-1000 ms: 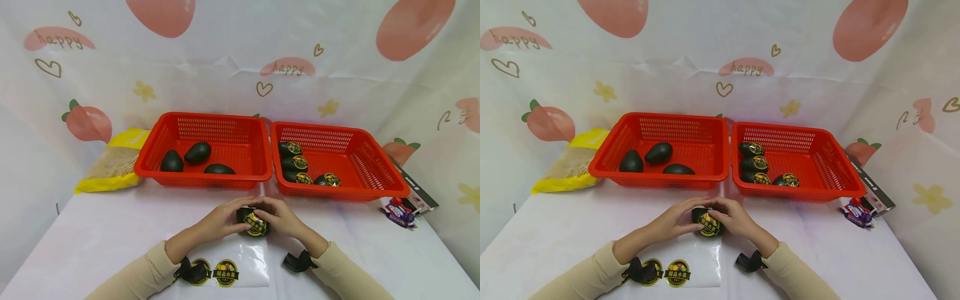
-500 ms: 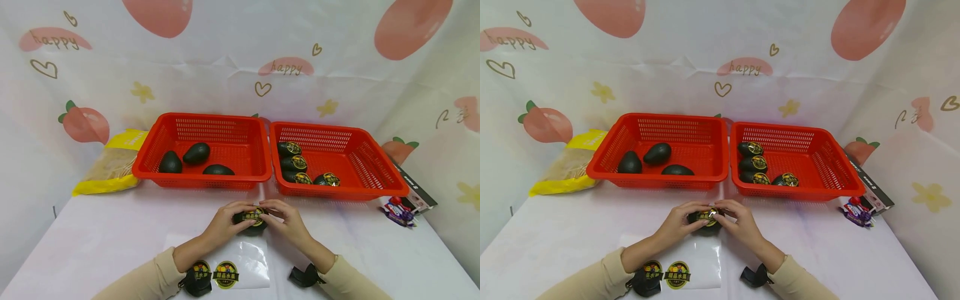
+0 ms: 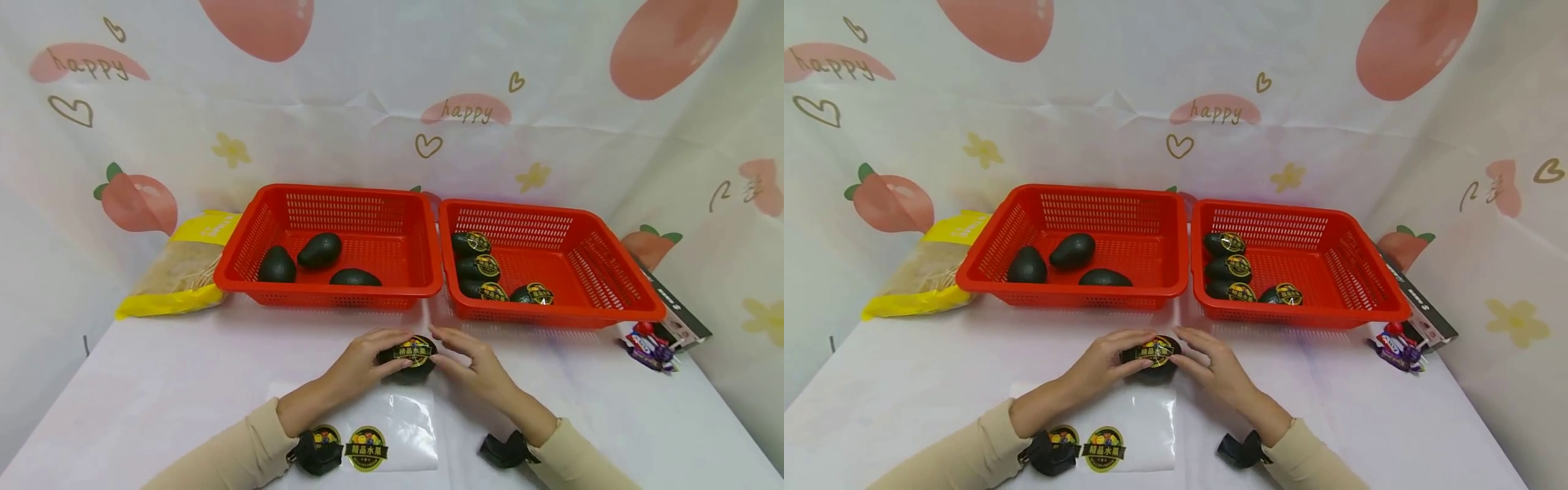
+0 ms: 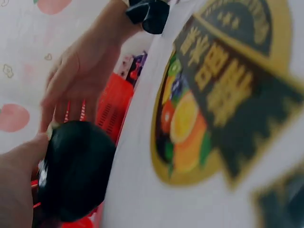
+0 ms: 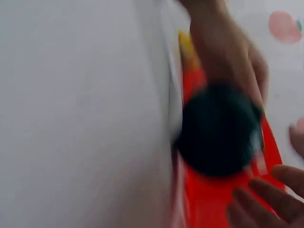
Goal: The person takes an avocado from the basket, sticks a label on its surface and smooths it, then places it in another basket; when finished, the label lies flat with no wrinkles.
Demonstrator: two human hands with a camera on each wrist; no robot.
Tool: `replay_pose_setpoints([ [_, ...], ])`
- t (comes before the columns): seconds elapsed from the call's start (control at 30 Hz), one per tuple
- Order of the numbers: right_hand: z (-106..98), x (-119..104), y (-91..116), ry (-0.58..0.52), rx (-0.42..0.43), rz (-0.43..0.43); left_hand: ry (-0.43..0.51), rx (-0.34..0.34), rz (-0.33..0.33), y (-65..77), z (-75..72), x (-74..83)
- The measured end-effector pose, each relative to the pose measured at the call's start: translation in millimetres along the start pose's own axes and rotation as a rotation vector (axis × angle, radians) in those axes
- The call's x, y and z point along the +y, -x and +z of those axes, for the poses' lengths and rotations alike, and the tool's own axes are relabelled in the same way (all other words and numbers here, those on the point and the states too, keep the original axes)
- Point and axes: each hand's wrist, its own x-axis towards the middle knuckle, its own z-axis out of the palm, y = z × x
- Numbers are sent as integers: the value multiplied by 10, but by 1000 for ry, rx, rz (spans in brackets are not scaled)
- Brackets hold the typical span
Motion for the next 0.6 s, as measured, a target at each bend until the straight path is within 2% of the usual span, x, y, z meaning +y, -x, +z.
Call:
replay_pose_setpoints([
  [0.1, -311, 109, 93, -201, 37, 199, -103, -40, 43, -15, -29, 14],
  [0.2, -675, 308, 214, -497, 121, 339, -177, -95, 47, -52, -52, 58],
  [0.27, -887, 438, 301, -716, 196, 387, -199, -135, 18, -93, -60, 98],
  [0.4, -1192, 576, 424, -1100, 370, 449, -154, -247, -70, -199, -76, 146],
  [0.5, -1312, 590, 455, -1243, 496, 499, -109, -359, -143, -288, -87, 148],
  [0.6, -1358, 581, 465, -1281, 561, 537, -76, -431, -188, -371, -98, 146],
])
